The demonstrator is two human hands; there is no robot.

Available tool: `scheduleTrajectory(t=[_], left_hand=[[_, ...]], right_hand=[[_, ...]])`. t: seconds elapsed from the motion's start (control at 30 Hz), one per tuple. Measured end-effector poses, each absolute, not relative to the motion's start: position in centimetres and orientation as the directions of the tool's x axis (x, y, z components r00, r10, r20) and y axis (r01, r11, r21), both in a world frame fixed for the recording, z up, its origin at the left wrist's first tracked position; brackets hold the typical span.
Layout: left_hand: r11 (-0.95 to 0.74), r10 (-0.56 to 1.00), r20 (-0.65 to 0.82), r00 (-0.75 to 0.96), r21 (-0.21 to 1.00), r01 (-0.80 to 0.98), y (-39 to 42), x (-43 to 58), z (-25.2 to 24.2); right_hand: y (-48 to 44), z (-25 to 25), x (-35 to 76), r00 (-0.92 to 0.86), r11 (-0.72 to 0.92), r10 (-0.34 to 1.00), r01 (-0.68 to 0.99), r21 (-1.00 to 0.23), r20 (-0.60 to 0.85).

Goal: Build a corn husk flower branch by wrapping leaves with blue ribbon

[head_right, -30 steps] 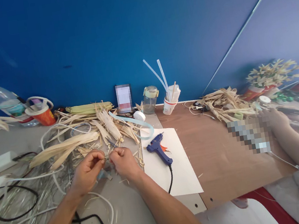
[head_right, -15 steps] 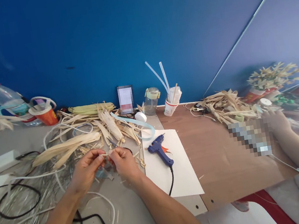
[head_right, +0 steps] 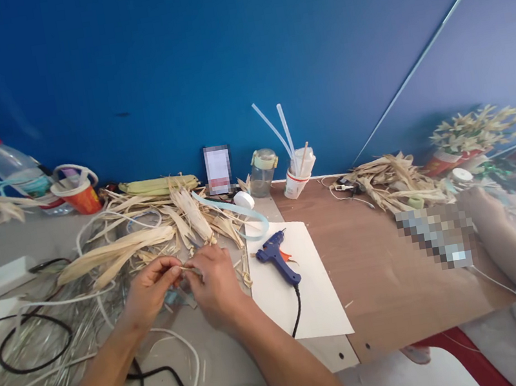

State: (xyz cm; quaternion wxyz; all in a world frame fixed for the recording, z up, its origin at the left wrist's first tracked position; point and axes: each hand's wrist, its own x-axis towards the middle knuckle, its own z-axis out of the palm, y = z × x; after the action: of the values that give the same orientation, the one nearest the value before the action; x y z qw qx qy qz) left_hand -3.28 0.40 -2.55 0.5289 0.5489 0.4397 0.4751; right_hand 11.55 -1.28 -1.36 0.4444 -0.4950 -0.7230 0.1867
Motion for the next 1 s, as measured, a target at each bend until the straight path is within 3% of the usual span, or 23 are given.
scheduleTrajectory(t=[0.13,0.23,0.3,0.47,0.63,0.77,0.9,1.0], left_hand=[[-0.054,0.990,0.059,0.131,0.998,-0.042,0.5,-3.6,-2.7],[-0.077,0.997,0.076,-0.008,0.991,-0.111,0.9,-4.0,-2.8],[-0.097,0.987,0.078,-0.139,0.986,-0.133,1.3,-4.4,-2.9],[-0.069,0.943,0.092,-0.319,0.994,0.081,1.7,-4.9,-2.7],[-0.033,0.942,0.079,-0.327,0.989,0.142,1.6,-4.7,-2.4],[0.012,0.949,0.020,-0.314,0.995,0.100,1.6,-4.6,-2.4],[0.036,0.957,-0.016,-0.291,0.997,0.064,1.5,-4.6,-2.4],[0.039,0.954,-0.018,-0.299,0.997,0.063,1.5,-4.7,-2.3]], right_hand=[[-1.1,-1.5,11.7,-0.072,0.430,0.883,0.525,-0.735,0.464],[-0.8,-1.1,12.2,-0.073,0.433,0.893,0.414,-0.801,0.445],[-0.8,-0.9,12.6,-0.169,0.446,0.895,0.374,-0.813,0.413],[-1.3,-0.7,12.4,-0.383,0.460,0.881,0.559,-0.690,0.276],[-2.3,-1.1,11.5,-0.495,0.513,0.852,0.718,-0.470,0.173],[-2.8,-1.6,10.6,-0.537,0.548,0.831,0.751,-0.368,0.144],[-3.0,-2.1,10.0,-0.519,0.553,0.832,0.748,-0.367,0.195],[-2.7,-1.9,10.3,-0.444,0.502,0.863,0.711,-0.493,0.240]])
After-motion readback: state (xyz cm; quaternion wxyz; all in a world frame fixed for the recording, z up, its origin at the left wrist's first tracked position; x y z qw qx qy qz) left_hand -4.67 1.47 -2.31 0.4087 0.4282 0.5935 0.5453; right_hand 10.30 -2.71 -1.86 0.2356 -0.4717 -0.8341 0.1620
